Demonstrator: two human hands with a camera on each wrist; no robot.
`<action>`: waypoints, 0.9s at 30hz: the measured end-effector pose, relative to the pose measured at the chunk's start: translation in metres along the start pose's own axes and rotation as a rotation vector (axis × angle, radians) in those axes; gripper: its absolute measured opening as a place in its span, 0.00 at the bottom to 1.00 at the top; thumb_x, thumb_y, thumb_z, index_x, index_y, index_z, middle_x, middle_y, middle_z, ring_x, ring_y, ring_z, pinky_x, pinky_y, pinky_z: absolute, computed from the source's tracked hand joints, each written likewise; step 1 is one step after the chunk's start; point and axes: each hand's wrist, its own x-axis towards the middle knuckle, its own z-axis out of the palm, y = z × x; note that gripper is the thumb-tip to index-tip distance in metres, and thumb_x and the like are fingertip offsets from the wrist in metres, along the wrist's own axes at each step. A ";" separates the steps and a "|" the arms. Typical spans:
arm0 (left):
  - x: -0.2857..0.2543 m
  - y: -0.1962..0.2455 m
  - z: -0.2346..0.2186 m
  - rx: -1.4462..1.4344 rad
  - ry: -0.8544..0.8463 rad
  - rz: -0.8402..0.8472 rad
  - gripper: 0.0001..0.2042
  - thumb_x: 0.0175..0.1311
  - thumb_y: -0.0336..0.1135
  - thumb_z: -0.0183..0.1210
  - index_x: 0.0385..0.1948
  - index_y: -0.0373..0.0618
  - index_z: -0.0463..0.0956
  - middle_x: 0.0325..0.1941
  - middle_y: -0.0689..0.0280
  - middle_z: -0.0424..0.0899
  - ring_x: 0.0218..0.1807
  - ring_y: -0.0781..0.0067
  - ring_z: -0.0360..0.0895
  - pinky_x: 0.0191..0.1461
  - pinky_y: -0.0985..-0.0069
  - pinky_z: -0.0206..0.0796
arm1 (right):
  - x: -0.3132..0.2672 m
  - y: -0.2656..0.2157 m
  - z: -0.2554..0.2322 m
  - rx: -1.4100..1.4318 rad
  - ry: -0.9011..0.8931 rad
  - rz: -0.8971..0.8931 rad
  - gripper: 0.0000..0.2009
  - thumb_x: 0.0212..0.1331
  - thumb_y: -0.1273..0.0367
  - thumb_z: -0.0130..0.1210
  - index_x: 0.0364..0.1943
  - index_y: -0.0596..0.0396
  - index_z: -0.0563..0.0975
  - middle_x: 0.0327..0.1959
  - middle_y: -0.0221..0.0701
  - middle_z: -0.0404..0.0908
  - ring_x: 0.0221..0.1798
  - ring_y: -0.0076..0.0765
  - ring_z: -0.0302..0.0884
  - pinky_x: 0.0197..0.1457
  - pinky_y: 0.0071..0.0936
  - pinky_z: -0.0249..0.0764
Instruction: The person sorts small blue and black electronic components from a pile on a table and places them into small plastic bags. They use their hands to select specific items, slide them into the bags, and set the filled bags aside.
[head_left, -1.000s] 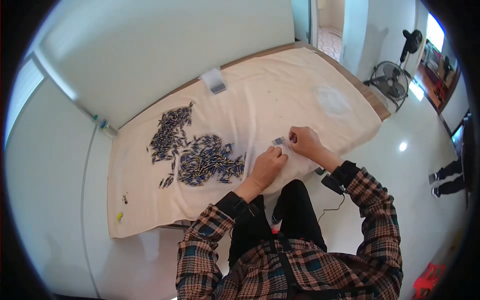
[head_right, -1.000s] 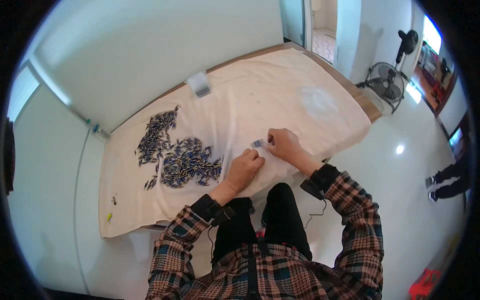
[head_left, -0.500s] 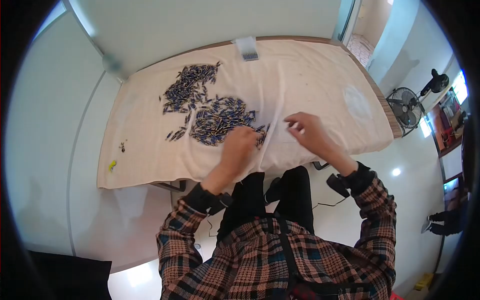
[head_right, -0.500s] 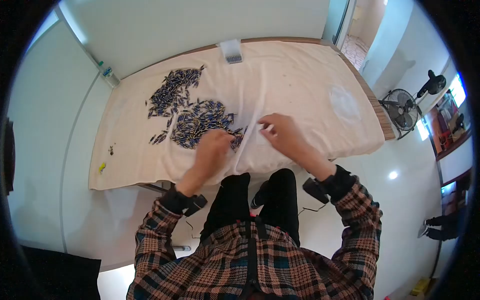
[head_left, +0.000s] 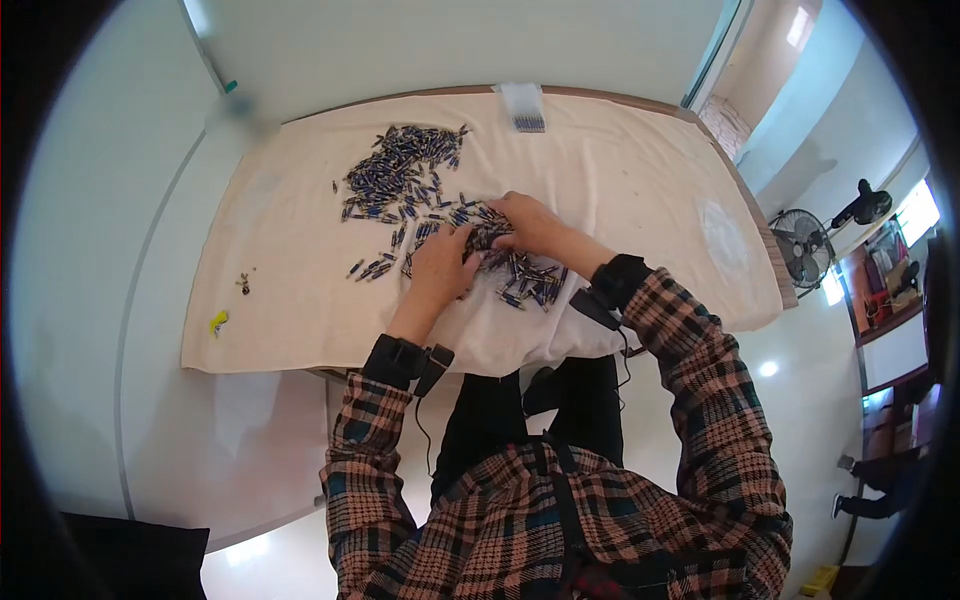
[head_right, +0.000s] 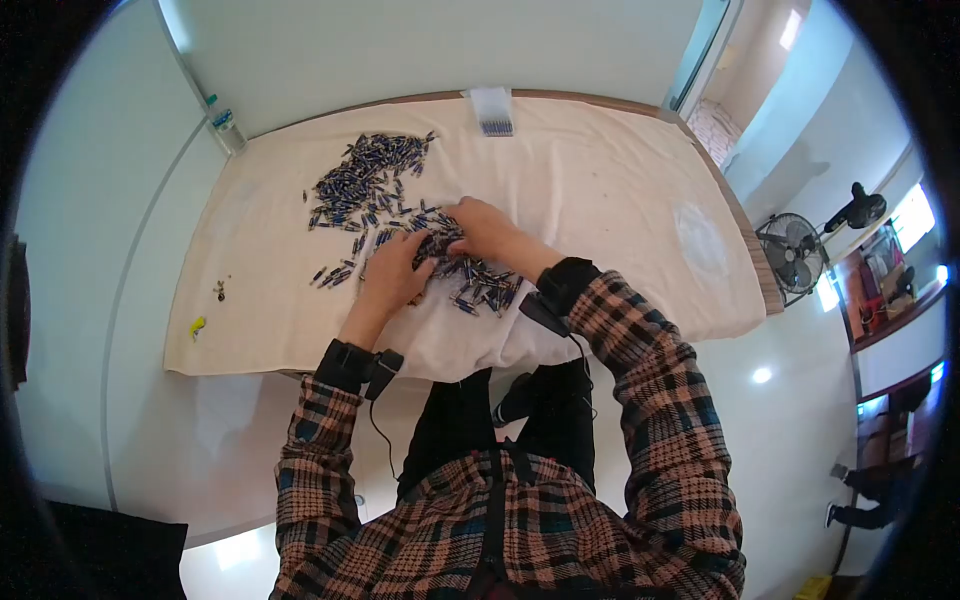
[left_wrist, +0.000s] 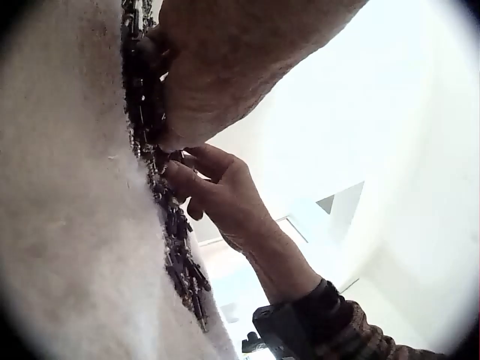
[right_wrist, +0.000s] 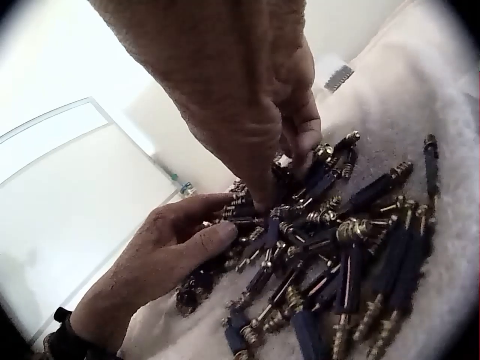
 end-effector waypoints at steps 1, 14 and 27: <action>0.004 -0.003 0.003 -0.008 0.021 -0.050 0.22 0.51 0.38 0.64 0.50 0.45 0.74 0.46 0.56 0.77 0.45 0.52 0.75 0.46 0.62 0.69 | 0.003 0.002 0.001 -0.003 -0.002 -0.003 0.32 0.38 0.62 0.70 0.53 0.54 0.73 0.43 0.46 0.75 0.51 0.54 0.72 0.56 0.39 0.68; -0.006 0.008 0.014 -0.213 0.093 0.000 0.15 0.51 0.32 0.64 0.42 0.46 0.77 0.38 0.57 0.81 0.42 0.54 0.78 0.44 0.63 0.69 | -0.041 -0.013 0.030 0.131 0.212 0.050 0.15 0.46 0.66 0.64 0.39 0.56 0.80 0.30 0.39 0.82 0.35 0.47 0.77 0.42 0.37 0.72; -0.019 0.013 0.020 -0.498 0.036 -0.094 0.10 0.54 0.27 0.60 0.40 0.42 0.77 0.38 0.57 0.81 0.37 0.59 0.78 0.41 0.70 0.69 | -0.069 -0.037 -0.005 0.949 0.047 0.448 0.08 0.61 0.68 0.56 0.37 0.57 0.81 0.23 0.22 0.79 0.23 0.12 0.72 0.22 0.12 0.65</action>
